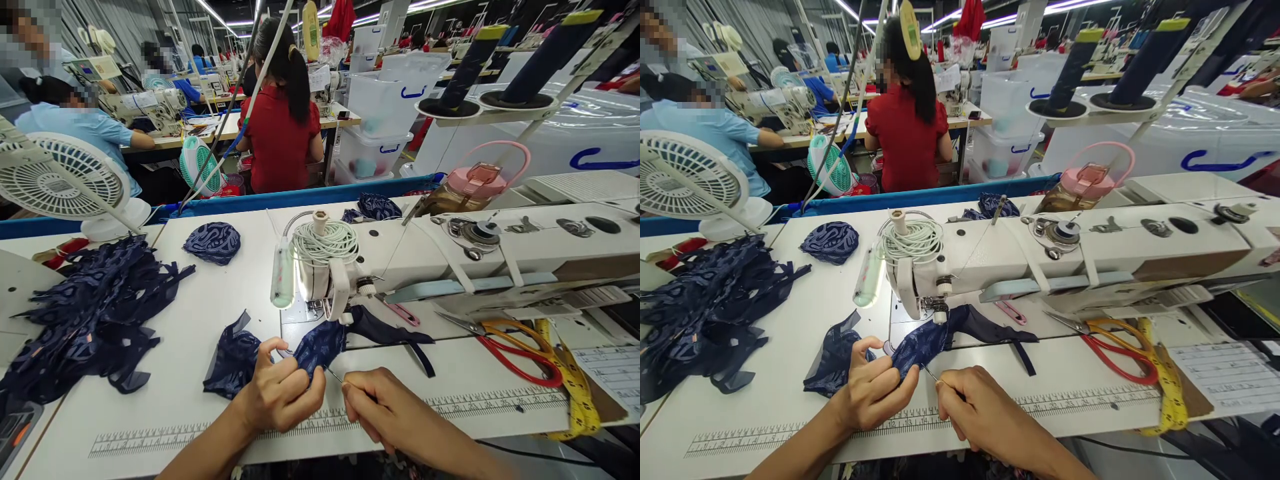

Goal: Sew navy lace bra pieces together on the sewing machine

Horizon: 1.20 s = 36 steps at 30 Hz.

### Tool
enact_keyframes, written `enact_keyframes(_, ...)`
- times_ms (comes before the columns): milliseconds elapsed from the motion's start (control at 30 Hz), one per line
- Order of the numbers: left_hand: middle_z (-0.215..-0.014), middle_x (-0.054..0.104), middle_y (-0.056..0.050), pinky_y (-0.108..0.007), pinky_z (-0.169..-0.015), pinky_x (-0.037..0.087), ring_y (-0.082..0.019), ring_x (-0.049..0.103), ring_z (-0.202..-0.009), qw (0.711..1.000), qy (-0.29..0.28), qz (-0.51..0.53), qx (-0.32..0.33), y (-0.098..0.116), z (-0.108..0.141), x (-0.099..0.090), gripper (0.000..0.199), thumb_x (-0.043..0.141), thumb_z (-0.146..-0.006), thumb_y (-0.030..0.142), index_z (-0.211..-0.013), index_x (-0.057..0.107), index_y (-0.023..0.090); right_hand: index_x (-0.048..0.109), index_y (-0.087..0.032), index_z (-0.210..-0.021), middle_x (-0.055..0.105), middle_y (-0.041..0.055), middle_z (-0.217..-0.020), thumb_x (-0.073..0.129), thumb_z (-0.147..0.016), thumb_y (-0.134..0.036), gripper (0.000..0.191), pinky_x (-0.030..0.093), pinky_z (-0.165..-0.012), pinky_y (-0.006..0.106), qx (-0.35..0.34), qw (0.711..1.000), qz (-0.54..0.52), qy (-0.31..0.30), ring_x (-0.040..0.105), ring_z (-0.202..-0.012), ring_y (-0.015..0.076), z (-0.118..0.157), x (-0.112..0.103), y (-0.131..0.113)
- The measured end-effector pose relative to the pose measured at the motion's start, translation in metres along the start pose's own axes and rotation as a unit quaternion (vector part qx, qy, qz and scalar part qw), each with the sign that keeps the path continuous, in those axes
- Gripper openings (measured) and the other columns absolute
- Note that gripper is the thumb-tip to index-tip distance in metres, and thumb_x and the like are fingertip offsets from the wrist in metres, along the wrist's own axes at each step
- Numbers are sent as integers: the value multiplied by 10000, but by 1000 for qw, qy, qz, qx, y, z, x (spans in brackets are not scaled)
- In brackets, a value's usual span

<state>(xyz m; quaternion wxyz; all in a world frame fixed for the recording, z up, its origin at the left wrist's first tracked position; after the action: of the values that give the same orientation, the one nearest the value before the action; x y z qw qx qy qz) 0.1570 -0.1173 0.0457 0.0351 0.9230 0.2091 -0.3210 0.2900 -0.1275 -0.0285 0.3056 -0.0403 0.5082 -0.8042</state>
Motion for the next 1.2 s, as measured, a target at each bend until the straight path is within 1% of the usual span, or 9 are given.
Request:
enact_keyframes(200,-489,376,99,-384,-829,378,-54,333,-463,1000,-3,17,-11,-3,0,2,130,566,-832,51,-826,672,126,502,-187,-717,438,-71,-482,340,-987,-378,368,351,-430,154,-31,998,-53,23,405,-409,65,-1,-1,-5)
enact_keyframes(400,-497,378,98,-384,-826,378,-59,325,-464,999,-9,43,-5,-1,6,5,147,528,-852,42,-867,658,111,501,-195,-708,445,-67,-487,336,-978,-329,344,340,-432,172,-31,999,-19,19,421,-417,76,-4,0,-3)
enact_keyframes(600,-519,456,94,-338,-803,404,-63,364,-462,988,-57,107,-98,-16,15,23,163,504,-864,15,-918,591,142,400,-221,-679,432,-54,-533,327,-957,-288,295,306,-503,235,-80,980,107,149,408,-485,106,-3,-25,-21)
enact_keyframes(667,-564,541,70,-352,-830,403,-68,418,-474,977,-83,144,-134,-21,16,30,55,565,-891,117,-933,575,152,385,-224,-684,419,-52,-550,303,-966,-285,300,288,-524,252,-83,974,146,153,397,-506,116,-3,-27,-23)
enact_keyframes(767,-626,622,43,-405,-923,384,-87,486,-495,958,-112,209,-161,-22,18,37,225,612,-906,288,-1076,564,149,373,-224,-700,428,-47,-584,286,-981,-283,301,269,-555,266,-95,965,194,150,402,-543,124,-3,-25,-26)
enact_keyframes(833,-635,638,51,-416,-972,359,-81,497,-493,946,-127,241,-175,-22,19,42,191,575,-926,233,-1105,574,169,342,-223,-696,426,-46,-590,281,-990,-279,305,251,-561,271,-109,955,229,155,394,-546,123,-3,-24,-30)
enact_keyframes(967,-638,590,49,-427,-991,344,-82,498,-547,935,-128,265,-200,-26,16,43,169,523,-925,110,-937,659,210,306,-219,-687,433,-44,-580,274,-991,-236,305,209,-553,280,-137,921,318,176,389,-520,120,-4,-23,-37)
enact_keyframes(1033,-709,581,1,-396,-923,398,-119,538,-662,913,-119,317,-226,-29,13,43,193,523,-939,161,-840,683,208,352,-218,-706,490,-36,-600,279,-988,-212,291,195,-548,283,-136,903,365,183,425,-522,122,-7,-21,-36)
enact_keyframes(1200,-771,621,-56,-294,-740,451,-162,566,-784,797,-136,505,-302,-32,12,52,246,559,-938,304,-757,658,172,468,-204,-782,586,-15,-618,348,-950,-154,212,177,-550,295,-101,872,455,152,496,-510,135,-13,-9,-25)
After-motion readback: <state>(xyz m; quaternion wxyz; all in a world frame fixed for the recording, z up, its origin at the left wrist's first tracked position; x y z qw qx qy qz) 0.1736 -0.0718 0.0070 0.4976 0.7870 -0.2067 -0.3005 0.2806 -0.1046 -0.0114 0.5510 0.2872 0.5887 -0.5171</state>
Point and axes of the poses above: each hand's wrist, its own z-axis away from the middle knuckle, its own x-axis out of the palm, y = z × x, the point moved 8 cm from there along -z, towards the middle knuckle
